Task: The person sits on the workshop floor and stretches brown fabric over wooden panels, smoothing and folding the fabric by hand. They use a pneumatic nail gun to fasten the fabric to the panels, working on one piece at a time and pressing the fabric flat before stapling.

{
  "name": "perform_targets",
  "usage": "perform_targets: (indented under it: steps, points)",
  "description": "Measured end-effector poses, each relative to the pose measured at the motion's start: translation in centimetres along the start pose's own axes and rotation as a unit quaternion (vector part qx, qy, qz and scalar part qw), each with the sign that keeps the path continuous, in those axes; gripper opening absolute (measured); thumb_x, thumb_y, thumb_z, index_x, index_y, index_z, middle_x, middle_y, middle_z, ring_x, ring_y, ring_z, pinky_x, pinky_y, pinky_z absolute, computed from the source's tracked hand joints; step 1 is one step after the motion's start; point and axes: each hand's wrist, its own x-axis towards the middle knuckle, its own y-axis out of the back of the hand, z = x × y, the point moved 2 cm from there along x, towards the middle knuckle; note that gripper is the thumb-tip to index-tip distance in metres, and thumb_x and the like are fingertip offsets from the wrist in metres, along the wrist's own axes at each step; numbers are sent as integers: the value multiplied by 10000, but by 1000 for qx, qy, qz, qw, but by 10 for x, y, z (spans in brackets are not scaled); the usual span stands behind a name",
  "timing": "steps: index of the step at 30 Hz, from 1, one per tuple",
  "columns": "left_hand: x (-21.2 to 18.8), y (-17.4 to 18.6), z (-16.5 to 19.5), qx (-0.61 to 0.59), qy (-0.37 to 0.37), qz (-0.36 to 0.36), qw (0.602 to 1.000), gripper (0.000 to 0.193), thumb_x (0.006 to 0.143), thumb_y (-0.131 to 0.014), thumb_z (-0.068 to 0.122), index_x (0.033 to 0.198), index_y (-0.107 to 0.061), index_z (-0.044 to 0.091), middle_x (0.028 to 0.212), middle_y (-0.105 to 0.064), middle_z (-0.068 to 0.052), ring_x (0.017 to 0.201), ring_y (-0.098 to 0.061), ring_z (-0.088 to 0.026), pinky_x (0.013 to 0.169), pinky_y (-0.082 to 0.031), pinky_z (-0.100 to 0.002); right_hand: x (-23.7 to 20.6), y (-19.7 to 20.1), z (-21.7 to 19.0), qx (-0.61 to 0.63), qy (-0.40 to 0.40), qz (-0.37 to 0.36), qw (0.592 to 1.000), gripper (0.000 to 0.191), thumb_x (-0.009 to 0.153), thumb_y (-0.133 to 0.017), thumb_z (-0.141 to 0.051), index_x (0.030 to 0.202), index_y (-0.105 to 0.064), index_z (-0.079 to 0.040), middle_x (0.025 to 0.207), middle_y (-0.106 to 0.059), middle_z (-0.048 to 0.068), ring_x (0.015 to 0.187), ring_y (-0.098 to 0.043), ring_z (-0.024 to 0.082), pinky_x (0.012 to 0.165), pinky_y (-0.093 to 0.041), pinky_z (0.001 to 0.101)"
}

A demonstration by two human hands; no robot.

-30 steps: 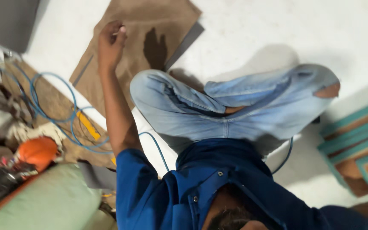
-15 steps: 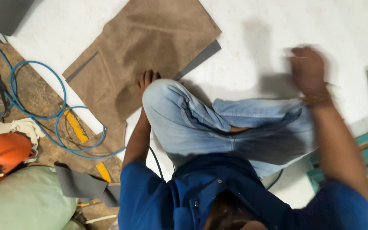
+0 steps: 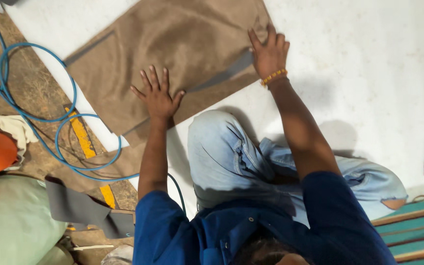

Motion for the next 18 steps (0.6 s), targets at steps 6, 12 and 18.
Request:
perform_targets:
  steps: [6,12,18]
  points:
    - [68,23,-30,3,24,-37,999,933,916,-557,783,1667,-361,264,1746,-178,-129,1599,-75,-418,1159,42,-790,65,-1,-23,14,-6,22,1000,554,954,-797,-354,1473,-611,-303,1453,-473,214,1156,-481,367,857,-388,521]
    - [60,17,-50,-63,-7,-10,998,997,922,-590,779,1642,-338,137,1707,-182,-180,1559,-113,-428,1144,-37,-746,73,12,-1,178,-90,0,980,628,850,-840,-175,1431,-601,-171,1358,-511,191,1196,-474,412,924,-427,548]
    - [-26,22,-131,-32,510,119,851,934,941,-618,734,1478,-454,-12,1536,-304,-307,1376,-364,-490,1018,-417,-679,74,-7,35,266,-167,64,947,444,882,-845,-110,1245,-615,2,1163,-607,243,1073,-608,432,926,-512,488]
